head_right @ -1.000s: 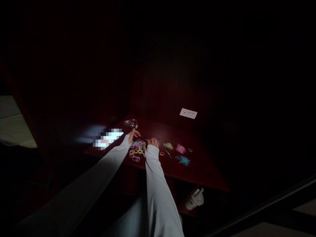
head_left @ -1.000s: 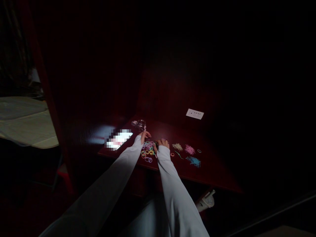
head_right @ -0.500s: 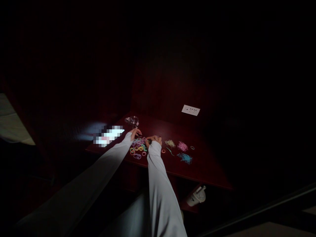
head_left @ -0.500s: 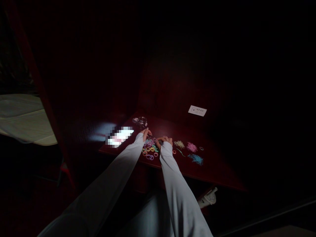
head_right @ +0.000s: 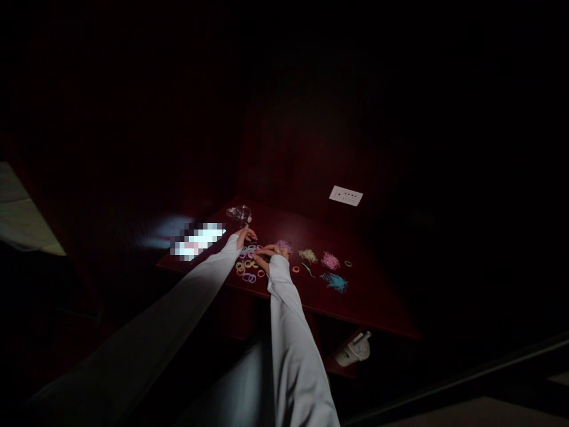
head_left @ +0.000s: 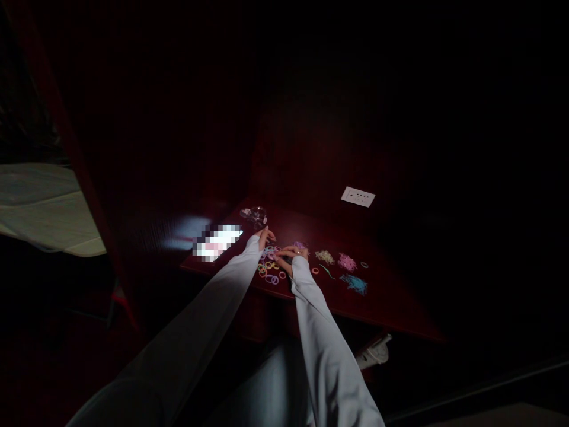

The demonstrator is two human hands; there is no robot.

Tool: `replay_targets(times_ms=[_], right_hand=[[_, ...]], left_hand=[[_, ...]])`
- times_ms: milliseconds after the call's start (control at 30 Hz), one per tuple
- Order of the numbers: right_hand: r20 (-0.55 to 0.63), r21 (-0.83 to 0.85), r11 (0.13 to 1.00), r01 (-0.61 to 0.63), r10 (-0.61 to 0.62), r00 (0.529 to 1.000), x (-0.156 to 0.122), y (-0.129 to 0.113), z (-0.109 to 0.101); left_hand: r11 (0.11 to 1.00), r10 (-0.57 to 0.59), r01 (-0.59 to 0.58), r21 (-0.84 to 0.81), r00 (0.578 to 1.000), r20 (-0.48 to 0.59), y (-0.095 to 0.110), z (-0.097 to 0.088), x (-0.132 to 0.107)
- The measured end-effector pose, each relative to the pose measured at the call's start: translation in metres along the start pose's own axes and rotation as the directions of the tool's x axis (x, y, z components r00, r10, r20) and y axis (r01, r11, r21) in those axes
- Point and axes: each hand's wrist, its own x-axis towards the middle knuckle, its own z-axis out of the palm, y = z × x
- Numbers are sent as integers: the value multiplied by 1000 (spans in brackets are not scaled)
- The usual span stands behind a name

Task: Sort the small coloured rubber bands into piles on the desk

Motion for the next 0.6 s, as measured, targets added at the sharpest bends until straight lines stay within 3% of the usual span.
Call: replay_targets(times_ms=[133,233,433,600], right_hand=[[-103,-85,983,-164,156,982,1,-4,-6],[-178,-177,955,-236,205,962,0,-5,-9],[-75,-286,946,-151,135,988,-2,-6,-8],[-71,-303,944,-131,115,991,-2,-5,-5]], left_hand=[[1000,-5,5,-22,1000,0,0,0,-1],[1000,16,-17,-24,1000,-9,-1,0,-2],[1000,10,-11,20,1000,30,1,-1,-2],[998,14,-16,60,999,36,-2,0,-1]])
